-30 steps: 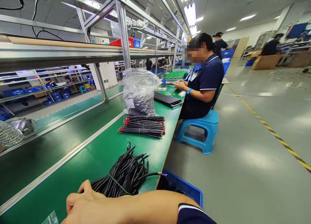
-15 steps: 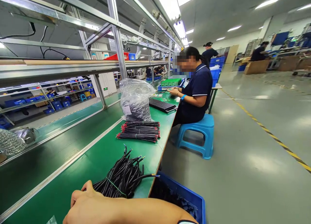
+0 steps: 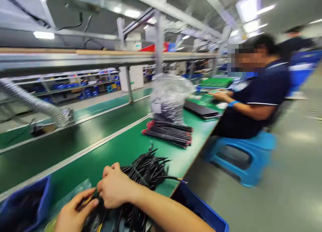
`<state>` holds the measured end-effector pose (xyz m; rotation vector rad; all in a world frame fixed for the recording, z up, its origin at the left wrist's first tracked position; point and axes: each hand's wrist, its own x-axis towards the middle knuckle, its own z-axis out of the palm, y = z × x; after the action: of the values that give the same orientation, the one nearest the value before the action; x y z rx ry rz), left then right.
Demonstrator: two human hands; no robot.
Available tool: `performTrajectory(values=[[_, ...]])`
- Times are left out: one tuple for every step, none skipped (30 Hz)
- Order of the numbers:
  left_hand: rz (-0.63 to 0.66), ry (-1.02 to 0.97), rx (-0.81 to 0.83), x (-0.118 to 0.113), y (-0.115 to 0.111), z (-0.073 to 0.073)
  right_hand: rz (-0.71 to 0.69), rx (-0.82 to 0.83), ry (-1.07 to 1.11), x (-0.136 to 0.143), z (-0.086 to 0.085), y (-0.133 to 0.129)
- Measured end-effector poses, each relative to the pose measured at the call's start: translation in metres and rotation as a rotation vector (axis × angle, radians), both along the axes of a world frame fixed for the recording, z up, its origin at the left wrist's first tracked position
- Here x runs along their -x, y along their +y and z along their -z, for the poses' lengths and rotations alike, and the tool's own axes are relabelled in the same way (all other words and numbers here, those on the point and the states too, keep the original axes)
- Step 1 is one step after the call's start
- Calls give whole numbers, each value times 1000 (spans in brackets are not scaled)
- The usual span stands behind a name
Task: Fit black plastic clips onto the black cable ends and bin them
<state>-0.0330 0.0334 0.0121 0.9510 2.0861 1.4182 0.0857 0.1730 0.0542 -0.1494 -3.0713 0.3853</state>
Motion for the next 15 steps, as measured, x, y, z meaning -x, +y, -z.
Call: performTrajectory(values=[[-16, -50, -22, -2, -4, -1, 3, 21, 14, -2, 2, -1], [-32, -94, -50, -5, -7, -1, 6, 47, 28, -3, 4, -1], [-38, -124, -76, -7, -8, -1, 15, 73, 42, -3, 6, 0], [-45, -136, -98, -9, -9, 1, 15, 98, 50, -2, 8, 1], [-54, -138, -115, -11, -9, 3, 17, 119, 57, -2, 9, 2], [-56, -130, -123, -13, -8, 5, 17, 135, 61, -2, 10, 3], [-55, -115, -124, -15, -8, 6, 16, 146, 62, -2, 10, 2], [-51, -94, -119, -17, -7, 7, 15, 153, 62, -3, 10, 2], [-47, -67, -110, -18, -7, 7, 15, 157, 62, -3, 10, 1], [-43, -38, -102, -19, -6, 7, 16, 159, 63, -3, 9, 0], [-40, -11, -95, -19, -6, 7, 16, 159, 65, -3, 9, 0], [-38, 12, -89, -20, -6, 7, 15, 158, 67, -3, 9, 0], [-33, 31, -81, -20, -6, 8, 12, 158, 68, -2, 9, 1], [-29, 44, -71, -20, -7, 10, 6, 157, 69, -2, 9, 3], [-34, 51, -64, -20, -7, 13, 2, 156, 68, -2, 9, 4]])
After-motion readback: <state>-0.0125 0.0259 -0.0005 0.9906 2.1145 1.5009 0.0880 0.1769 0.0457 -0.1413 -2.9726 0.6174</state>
